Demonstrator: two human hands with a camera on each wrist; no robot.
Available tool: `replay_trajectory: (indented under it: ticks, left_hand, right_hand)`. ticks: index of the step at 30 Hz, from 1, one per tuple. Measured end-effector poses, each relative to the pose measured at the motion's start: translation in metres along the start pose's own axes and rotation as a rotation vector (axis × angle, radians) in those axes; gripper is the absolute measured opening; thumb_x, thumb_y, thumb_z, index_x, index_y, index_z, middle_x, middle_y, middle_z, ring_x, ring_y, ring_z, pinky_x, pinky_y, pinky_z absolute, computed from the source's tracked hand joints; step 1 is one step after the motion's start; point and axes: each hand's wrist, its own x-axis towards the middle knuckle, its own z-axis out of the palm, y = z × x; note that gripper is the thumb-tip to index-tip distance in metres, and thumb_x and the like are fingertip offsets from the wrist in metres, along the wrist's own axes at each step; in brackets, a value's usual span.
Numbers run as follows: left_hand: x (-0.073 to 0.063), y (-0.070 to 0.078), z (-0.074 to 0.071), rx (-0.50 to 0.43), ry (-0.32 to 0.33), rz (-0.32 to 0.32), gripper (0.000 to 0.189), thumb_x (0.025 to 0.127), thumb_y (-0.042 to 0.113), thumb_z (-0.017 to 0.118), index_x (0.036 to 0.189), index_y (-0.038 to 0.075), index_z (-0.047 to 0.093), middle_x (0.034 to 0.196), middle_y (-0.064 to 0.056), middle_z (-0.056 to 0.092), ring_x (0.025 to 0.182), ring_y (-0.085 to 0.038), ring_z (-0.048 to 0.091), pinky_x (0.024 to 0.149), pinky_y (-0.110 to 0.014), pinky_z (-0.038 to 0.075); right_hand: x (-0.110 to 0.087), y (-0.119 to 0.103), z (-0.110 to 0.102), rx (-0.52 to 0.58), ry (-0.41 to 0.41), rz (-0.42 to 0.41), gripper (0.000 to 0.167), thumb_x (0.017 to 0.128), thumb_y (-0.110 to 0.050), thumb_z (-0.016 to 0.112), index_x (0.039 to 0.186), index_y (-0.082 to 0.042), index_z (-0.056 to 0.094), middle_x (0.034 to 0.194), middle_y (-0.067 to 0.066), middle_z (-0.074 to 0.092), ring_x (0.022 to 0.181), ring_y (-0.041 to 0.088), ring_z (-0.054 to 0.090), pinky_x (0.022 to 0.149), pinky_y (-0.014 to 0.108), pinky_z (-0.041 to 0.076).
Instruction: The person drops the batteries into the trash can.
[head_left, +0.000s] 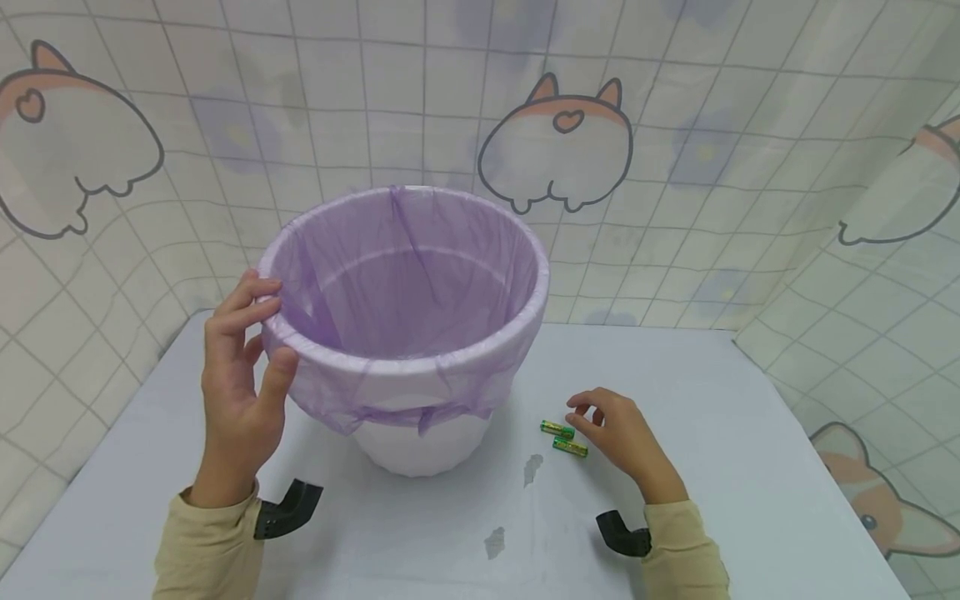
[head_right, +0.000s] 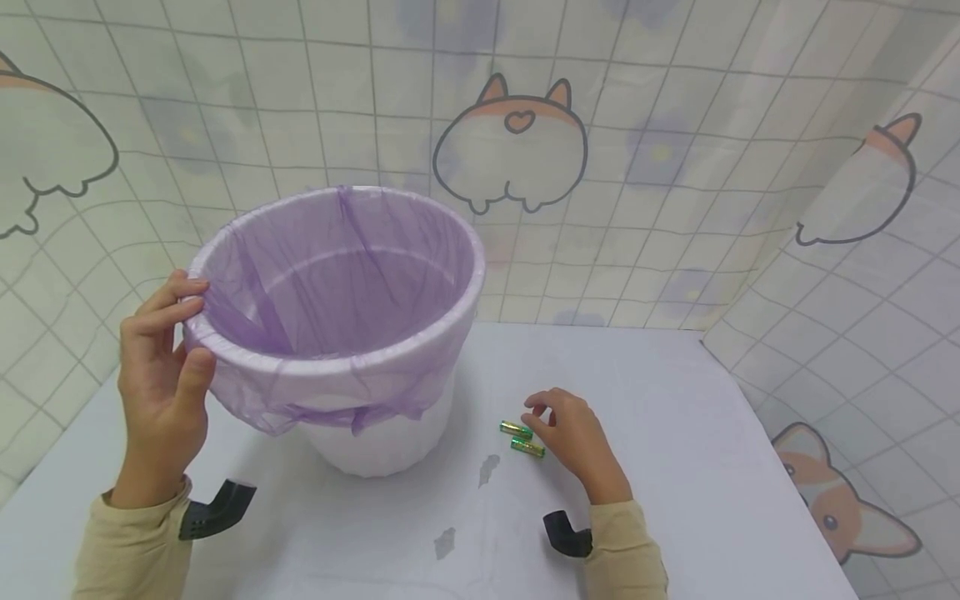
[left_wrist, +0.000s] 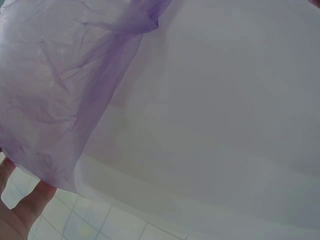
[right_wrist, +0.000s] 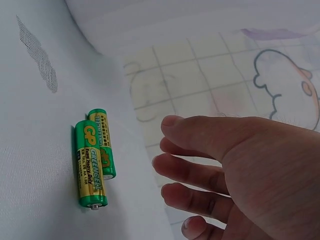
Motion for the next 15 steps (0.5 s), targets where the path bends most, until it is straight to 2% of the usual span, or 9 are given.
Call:
replay_trajectory:
  ticks: [15]
  left_hand:
    - [0.0, 0.0, 0.0, -0.007, -0.003, 0.001, 0.051, 0.094, 0.023, 0.062, 0.12, -0.017, 0.044, 0.136, -0.008, 0.051, 0.144, -0.032, 0.029, 0.095, -0.025, 0.046]
  right_hand:
    - [0.002, 0.009, 0.011, 0.036, -0.054, 0.033, 0.019, 0.086, -0.014, 0.072, 0.104, -0.009, 0.071, 0.089, -0.001, 0.066, 0.074, 0.011, 0.051, 0.06, 0.021, 0.043]
